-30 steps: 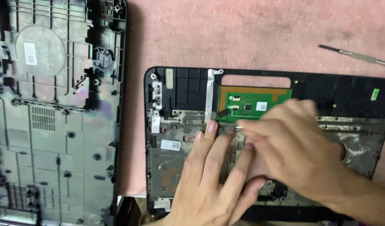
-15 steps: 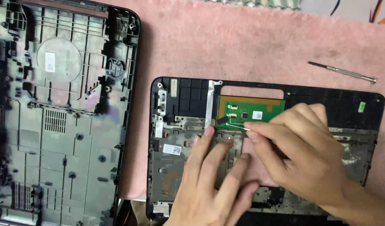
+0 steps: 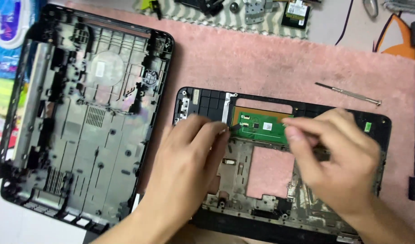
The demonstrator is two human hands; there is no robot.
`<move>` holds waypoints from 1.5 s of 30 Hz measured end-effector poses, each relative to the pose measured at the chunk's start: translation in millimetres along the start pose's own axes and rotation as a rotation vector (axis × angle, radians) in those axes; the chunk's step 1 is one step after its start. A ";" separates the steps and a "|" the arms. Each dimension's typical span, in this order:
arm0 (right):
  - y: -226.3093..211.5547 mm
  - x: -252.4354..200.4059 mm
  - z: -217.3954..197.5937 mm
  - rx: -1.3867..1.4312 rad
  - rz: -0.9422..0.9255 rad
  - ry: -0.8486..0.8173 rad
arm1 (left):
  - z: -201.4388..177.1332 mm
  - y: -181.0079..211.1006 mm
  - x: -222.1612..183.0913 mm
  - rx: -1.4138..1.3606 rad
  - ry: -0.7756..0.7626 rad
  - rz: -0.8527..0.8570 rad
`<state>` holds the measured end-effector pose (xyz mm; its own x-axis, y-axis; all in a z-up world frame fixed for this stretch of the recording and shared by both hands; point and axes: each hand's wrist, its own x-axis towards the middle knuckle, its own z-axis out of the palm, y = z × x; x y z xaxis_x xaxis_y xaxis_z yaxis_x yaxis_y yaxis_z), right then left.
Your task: The person is disassembling the palm rest assembly of a laptop by removing screws and internal components.
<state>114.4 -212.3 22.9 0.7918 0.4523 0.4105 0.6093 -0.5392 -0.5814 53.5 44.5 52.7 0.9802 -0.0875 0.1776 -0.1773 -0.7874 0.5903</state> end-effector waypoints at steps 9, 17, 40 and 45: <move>-2.3 -1.9 -54.9 -0.102 0.350 -0.232 | 24.2 1.1 21.3 0.041 -0.139 -0.037; -9.3 -46.0 -27.2 -0.177 0.167 -0.114 | 29.4 -9.9 27.5 -0.004 -0.182 -0.074; -1.7 -6.6 -51.6 -0.267 0.397 -0.513 | 47.5 22.8 -25.8 -0.255 -0.204 0.155; 0.4 22.5 -56.3 -0.081 0.570 -0.509 | 50.3 19.4 -25.7 -0.285 -0.216 0.161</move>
<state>134.8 -242.3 71.5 0.8797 0.3498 -0.3222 0.1297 -0.8282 -0.5452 29.3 0.8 20.0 0.9286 -0.3460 0.1340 -0.3177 -0.5549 0.7689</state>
